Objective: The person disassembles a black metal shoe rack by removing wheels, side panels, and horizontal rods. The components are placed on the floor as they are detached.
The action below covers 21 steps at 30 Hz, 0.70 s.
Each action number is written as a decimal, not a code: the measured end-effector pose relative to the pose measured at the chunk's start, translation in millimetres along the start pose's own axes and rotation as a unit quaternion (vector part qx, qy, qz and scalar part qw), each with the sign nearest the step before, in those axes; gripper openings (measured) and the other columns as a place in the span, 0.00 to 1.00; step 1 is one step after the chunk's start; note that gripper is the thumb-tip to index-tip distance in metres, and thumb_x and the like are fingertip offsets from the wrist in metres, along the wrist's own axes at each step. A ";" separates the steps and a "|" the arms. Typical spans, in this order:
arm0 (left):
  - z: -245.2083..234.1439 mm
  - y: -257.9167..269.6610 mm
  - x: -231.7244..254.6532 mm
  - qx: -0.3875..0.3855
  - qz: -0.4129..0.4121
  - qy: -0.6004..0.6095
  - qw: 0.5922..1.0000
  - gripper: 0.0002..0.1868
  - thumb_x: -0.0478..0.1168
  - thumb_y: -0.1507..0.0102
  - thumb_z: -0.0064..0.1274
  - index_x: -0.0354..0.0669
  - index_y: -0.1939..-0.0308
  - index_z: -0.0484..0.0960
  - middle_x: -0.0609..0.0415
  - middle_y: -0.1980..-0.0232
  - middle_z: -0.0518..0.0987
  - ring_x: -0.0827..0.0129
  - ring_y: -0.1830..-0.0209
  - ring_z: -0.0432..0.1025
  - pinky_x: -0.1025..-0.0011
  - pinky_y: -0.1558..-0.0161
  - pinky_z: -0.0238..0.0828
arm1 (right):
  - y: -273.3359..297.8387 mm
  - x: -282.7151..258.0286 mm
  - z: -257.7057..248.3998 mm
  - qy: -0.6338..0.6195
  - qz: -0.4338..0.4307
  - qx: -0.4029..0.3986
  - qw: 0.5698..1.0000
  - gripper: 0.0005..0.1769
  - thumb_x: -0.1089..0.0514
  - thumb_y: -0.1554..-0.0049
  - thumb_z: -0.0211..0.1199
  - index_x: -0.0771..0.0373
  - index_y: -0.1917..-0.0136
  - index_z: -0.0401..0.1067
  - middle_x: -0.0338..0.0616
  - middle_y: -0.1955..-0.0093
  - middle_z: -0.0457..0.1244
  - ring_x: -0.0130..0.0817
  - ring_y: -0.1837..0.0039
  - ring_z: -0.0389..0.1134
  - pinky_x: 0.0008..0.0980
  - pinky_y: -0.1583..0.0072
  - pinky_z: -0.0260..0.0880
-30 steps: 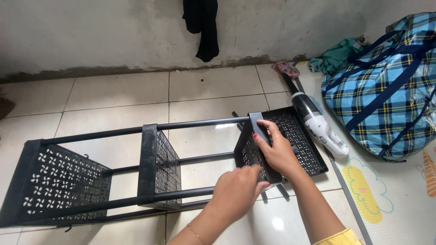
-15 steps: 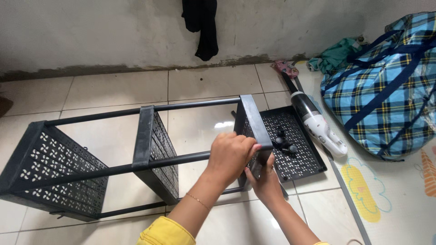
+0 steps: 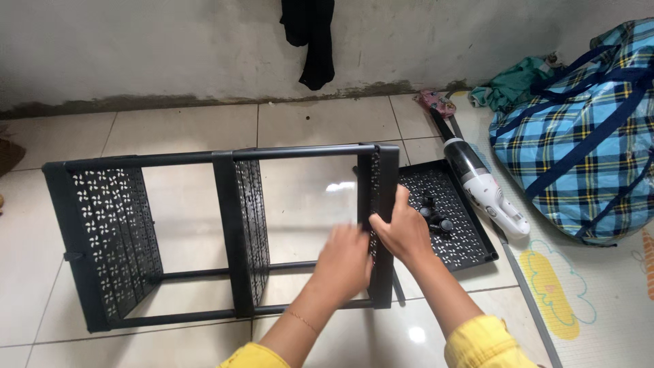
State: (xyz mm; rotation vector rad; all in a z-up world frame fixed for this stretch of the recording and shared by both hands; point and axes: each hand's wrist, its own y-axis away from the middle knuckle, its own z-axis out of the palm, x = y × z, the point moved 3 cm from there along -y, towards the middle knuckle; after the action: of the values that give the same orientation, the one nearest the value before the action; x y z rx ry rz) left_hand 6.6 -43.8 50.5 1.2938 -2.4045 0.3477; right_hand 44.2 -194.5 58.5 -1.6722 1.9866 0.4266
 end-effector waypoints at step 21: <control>74.2 30.4 -9.3 -0.059 0.055 0.094 0.992 0.20 0.54 0.32 0.49 0.39 0.63 0.74 0.45 0.63 0.80 0.48 0.61 0.76 0.52 0.60 0.71 | -26.5 37.1 68.7 0.063 0.040 -0.042 0.996 0.40 0.45 0.43 0.60 0.62 0.25 0.51 0.64 0.49 0.69 0.62 0.45 0.70 0.53 0.43 0.69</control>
State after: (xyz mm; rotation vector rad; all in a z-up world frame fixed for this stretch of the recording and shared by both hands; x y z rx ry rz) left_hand -30.4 -49.4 -21.1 1.0326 -2.3047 0.3365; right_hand 77.9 -193.0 -16.8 -1.7127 2.1612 0.4480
